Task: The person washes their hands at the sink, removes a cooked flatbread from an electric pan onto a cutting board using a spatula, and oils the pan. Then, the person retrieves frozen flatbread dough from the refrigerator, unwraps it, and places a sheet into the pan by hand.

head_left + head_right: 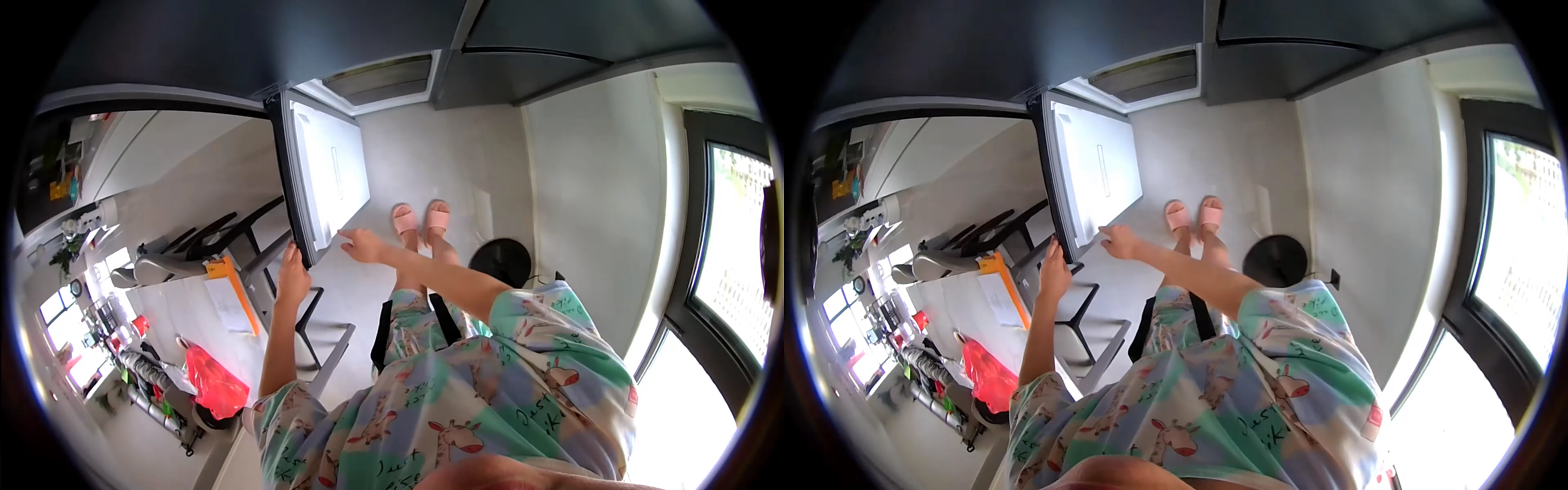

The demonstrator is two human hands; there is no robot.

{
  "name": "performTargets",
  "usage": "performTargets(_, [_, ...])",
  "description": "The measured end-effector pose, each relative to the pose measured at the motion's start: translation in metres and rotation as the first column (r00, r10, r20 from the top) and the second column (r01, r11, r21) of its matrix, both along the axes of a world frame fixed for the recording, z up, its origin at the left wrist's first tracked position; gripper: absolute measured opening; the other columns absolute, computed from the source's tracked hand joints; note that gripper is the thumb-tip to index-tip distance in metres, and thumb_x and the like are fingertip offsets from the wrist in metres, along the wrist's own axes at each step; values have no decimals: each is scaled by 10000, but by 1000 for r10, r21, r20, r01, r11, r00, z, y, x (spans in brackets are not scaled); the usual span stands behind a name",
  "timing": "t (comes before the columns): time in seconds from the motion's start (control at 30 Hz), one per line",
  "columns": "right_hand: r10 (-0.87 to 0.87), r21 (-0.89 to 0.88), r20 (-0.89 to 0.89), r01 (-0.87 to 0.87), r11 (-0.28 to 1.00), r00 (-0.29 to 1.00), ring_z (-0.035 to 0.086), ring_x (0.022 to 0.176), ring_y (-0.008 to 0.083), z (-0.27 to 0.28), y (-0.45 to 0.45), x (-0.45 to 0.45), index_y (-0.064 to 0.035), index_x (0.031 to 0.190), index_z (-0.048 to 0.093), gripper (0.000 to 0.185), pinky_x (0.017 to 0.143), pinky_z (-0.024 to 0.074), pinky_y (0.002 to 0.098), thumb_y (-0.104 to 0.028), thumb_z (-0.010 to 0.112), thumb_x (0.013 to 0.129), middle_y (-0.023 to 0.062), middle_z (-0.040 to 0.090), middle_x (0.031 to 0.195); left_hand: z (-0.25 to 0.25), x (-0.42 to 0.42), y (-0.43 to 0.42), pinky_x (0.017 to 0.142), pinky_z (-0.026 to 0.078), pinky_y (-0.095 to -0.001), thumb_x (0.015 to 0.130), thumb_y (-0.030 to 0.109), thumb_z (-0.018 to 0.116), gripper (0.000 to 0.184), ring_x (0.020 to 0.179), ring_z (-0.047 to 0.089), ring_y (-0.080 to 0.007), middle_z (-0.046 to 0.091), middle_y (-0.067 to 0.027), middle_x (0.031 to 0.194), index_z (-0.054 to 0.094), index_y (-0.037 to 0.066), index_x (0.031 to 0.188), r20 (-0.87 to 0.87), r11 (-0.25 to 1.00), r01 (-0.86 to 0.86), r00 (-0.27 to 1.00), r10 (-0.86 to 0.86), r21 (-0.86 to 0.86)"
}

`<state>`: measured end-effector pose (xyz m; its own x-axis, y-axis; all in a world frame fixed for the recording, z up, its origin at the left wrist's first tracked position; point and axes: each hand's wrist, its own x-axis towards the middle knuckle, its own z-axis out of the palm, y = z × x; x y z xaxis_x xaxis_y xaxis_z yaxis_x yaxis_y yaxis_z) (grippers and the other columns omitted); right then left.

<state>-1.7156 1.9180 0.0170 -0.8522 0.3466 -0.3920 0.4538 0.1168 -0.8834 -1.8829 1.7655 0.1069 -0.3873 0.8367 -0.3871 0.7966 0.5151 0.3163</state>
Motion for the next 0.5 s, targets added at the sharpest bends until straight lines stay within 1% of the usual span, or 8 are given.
performTargets(0.07, [6, 44, 41, -8, 999, 999, 674, 964, 400, -4, 19, -1, -83, 1334, 593, 437, 881, 531, 453, -238, 623, 926, 218, 703, 1056, 4, -13, -6, 1136, 373, -434, 828, -106, 484, 472, 1352, 432, -401, 496, -246, 1389, 515, -71, 1297, 15, 1000, 14, 1000, -14, 26])
performTargets(0.17, [-79, 124, 160, 59, 991, 984, 680, 1008, 351, 3, 72, 21, -155, 1305, 625, 388, 882, 534, 426, -288, 604, 942, 183, 714, 1039, 30, -10, 9, 1114, 402, -430, 824, -109, 497, 467, 1324, 465, -398, 551, -214, 1341, 552, -34, 1282, -113, 987, 149, 982, -154, -53])
performTargets(0.23, [-219, 60, 165, 211, 976, 962, 682, 994, 361, -62, 109, 41, -151, 1251, 649, 351, 861, 545, 421, -291, 613, 930, 161, 716, 1050, 53, 27, 58, 1097, 418, -427, 807, -115, 524, 480, 1300, 487, -391, 576, -199, 1312, 567, -19, 1276, -102, 986, -88, 990, 103, 139])
performTargets(0.27, [-282, 144, 165, 260, 955, 945, 678, 990, 374, -81, 130, 54, -139, 1228, 652, 335, 853, 547, 432, -264, 617, 919, 169, 713, 1047, 62, 51, 88, 1088, 427, -425, 799, -117, 538, 487, 1288, 499, -388, 588, -192, 1297, 574, -11, 1273, -81, 952, -208, 970, 231, 226])
performTargets(0.33, [-356, 301, 207, 288, 909, 911, 664, 983, 411, -110, 171, 71, -85, 1179, 657, 313, 860, 546, 459, -208, 621, 893, 205, 698, 1047, 54, 92, 167, 992, 493, -435, 852, -106, 498, 404, 1151, 616, -369, 626, -227, 1233, 614, -16, 1228, 255, 879, -240, 956, 141, 412])
performTargets(0.37, [-386, 376, 249, 278, 884, 888, 653, 980, 435, -118, 189, 72, -43, 1153, 658, 309, 875, 543, 475, -179, 621, 878, 233, 686, 1051, 17, 100, 199, 974, 496, -429, 848, -101, 505, 395, 1124, 619, -377, 631, -228, 1218, 610, -28, 1221, 263, 880, -175, 963, 59, 443])
performTargets(0.43, [-432, 488, 142, 317, 813, 890, 646, 1017, 423, -139, 219, 67, -42, 1194, 635, 331, 907, 535, 479, -159, 603, 886, 216, 664, 1149, -80, 104, 260, 977, 488, -441, 857, -54, 520, 353, 1119, 597, -406, 634, -246, 1191, 610, -56, 1198, 243, 889, -170, 968, 69, 425])
performTargets(0.5, [-412, 550, 22, 334, 766, 911, 635, 1054, 416, -166, 248, 54, -31, 1219, 615, 343, 920, 529, 479, -143, 583, 896, 211, 632, 1224, -165, 91, 308, 989, 479, -458, 876, -1, 501, 346, 1129, 586, -415, 624, -267, 1199, 612, -59, 1199, 189, 940, -146, 978, 90, 308])
